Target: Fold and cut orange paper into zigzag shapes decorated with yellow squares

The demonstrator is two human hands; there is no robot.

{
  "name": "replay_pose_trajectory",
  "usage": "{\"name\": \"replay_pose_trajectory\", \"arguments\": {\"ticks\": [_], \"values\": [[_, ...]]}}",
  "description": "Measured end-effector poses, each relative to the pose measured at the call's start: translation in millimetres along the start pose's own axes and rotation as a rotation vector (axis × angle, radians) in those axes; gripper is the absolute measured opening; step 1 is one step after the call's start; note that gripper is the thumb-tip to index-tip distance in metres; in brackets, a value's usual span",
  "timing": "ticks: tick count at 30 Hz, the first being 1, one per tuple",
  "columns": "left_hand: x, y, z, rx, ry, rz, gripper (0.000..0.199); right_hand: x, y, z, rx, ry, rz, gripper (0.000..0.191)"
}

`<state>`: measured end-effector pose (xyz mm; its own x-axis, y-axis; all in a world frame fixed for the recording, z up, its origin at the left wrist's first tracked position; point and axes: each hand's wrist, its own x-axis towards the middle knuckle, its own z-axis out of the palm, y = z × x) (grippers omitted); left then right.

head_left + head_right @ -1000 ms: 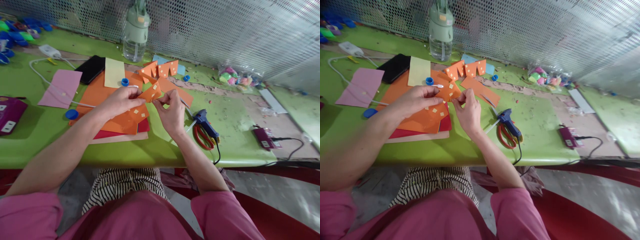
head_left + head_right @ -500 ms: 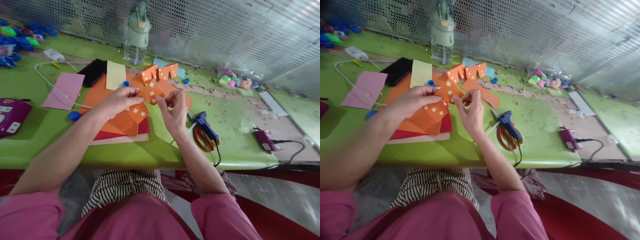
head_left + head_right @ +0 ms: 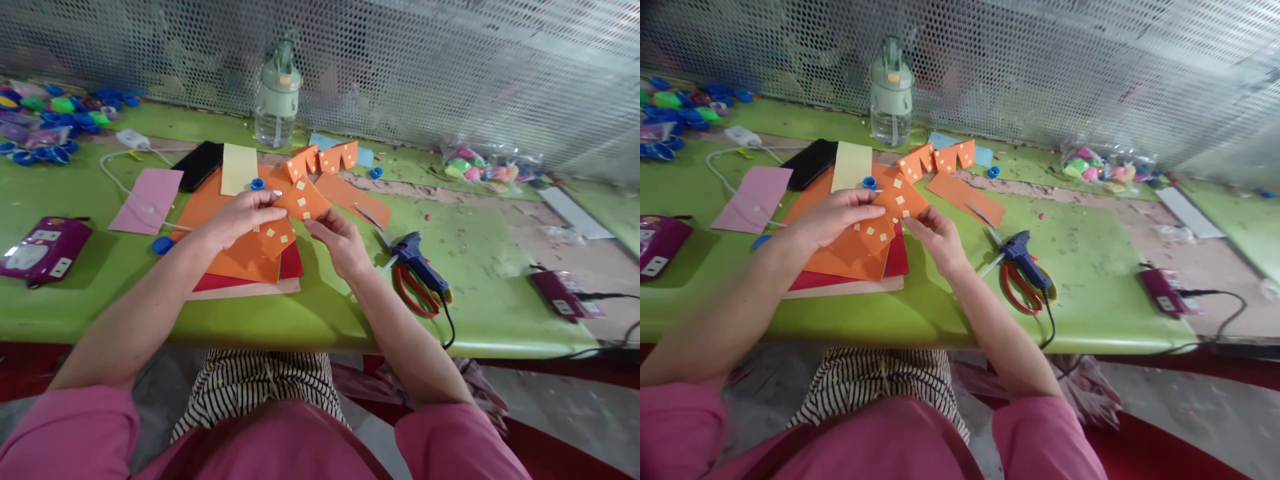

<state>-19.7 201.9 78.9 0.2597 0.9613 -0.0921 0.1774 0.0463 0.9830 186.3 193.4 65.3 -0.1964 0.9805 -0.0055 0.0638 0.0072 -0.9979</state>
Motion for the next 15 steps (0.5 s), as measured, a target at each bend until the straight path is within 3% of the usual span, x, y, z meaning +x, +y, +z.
{"name": "replay_pose_trajectory", "arguments": {"ticks": [4,7,11,15], "values": [[-2.6,4.5,-3.3,0.099,0.043,-0.019,0.030,2.1,0.6,-7.7,-0.067,-0.024,0.025,0.040],[-4.3,8.6,-9.8,0.223,0.005,0.014,0.027,5.5,-1.2,-13.2,-0.138,0.028,-0.031,0.047],[-3.8,8.5,-16.2,0.282,-0.065,0.026,0.026,11.3,1.9,-16.4,-0.173,0.030,-0.098,0.036],[-1.1,4.6,-14.3,0.200,-0.013,0.046,0.038,14.2,7.3,-14.7,-0.177,0.045,-0.099,0.028]]}}
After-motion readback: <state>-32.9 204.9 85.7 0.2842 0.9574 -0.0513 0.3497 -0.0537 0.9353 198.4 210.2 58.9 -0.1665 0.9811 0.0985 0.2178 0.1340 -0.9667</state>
